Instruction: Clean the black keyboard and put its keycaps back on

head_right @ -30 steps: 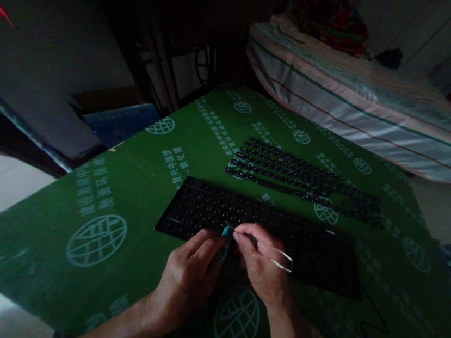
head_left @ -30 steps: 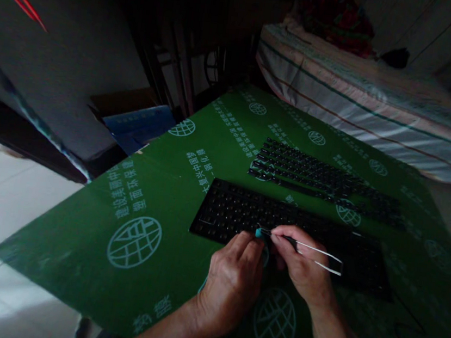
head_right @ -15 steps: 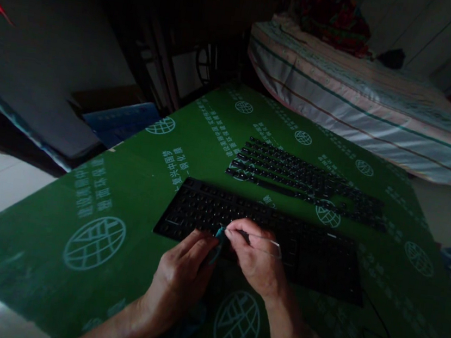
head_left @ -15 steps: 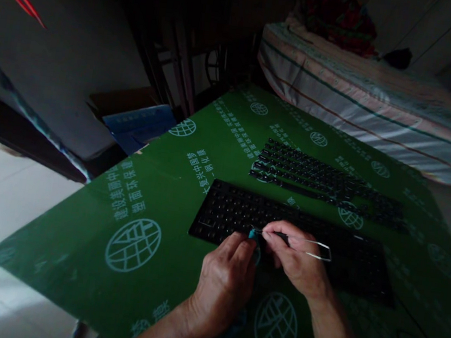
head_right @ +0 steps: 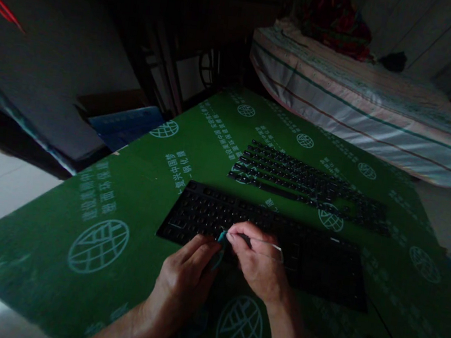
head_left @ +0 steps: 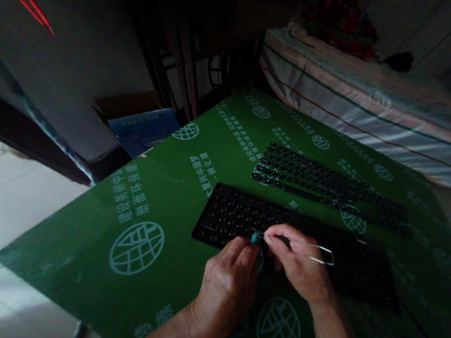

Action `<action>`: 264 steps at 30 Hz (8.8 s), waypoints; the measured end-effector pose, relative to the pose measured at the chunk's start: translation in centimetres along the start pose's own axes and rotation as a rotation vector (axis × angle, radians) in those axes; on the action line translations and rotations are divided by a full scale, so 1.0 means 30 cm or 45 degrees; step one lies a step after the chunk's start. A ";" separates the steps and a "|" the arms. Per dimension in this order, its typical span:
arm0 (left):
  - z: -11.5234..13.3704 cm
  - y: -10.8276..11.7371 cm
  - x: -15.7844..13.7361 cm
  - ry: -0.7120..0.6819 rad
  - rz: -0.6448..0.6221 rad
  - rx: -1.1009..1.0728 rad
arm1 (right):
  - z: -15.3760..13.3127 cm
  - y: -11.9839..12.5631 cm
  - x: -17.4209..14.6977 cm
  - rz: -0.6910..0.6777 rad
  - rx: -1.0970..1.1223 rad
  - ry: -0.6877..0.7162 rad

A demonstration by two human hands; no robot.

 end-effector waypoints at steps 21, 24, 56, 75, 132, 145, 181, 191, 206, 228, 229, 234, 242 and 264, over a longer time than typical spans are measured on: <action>-0.021 0.040 -0.004 0.019 0.027 0.046 | -0.039 -0.034 0.041 -0.118 -0.035 0.113; -0.034 0.051 -0.010 0.038 0.041 0.060 | -0.048 -0.040 0.045 -0.096 -0.056 0.144; -0.048 0.079 -0.007 0.029 0.083 0.104 | -0.059 -0.074 0.061 -0.174 -0.021 0.124; -0.074 0.130 0.000 0.008 0.148 0.219 | -0.093 -0.119 0.089 -0.207 0.072 0.184; -0.037 0.053 0.011 0.024 -0.021 0.124 | -0.003 -0.014 0.005 -0.082 0.262 -0.015; -0.049 0.052 0.007 0.015 -0.005 0.120 | -0.004 -0.031 0.011 -0.092 0.341 -0.010; -0.061 0.064 0.000 0.003 0.063 0.098 | -0.019 -0.091 0.040 -0.033 0.227 0.091; -0.079 0.080 -0.008 0.059 0.046 0.074 | -0.048 -0.103 0.058 -0.074 0.222 0.084; -0.097 0.094 -0.015 0.152 0.054 0.049 | -0.062 -0.126 0.070 -0.143 0.220 0.106; -0.118 0.134 -0.007 0.184 0.086 0.079 | -0.090 -0.164 0.092 -0.136 0.199 0.160; -0.122 0.133 -0.008 0.191 0.080 0.081 | -0.090 -0.165 0.093 -0.136 0.185 0.165; -0.114 0.110 -0.013 0.197 0.040 0.060 | -0.076 -0.138 0.084 -0.144 0.154 0.109; -0.104 0.092 -0.016 0.202 -0.010 0.094 | -0.064 -0.127 0.079 -0.090 0.180 0.137; -0.095 0.091 0.007 0.380 -0.125 0.376 | -0.072 -0.149 0.084 -0.001 0.223 0.226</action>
Point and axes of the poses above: each hand's wrist, its own x-axis towards the middle knuckle, its own y-axis out of the back of the hand, z = x × y, the point moved 5 cm from there along x, towards the middle knuckle, and after that the axes turned 5 degrees about -x, right-handed, at the moved point
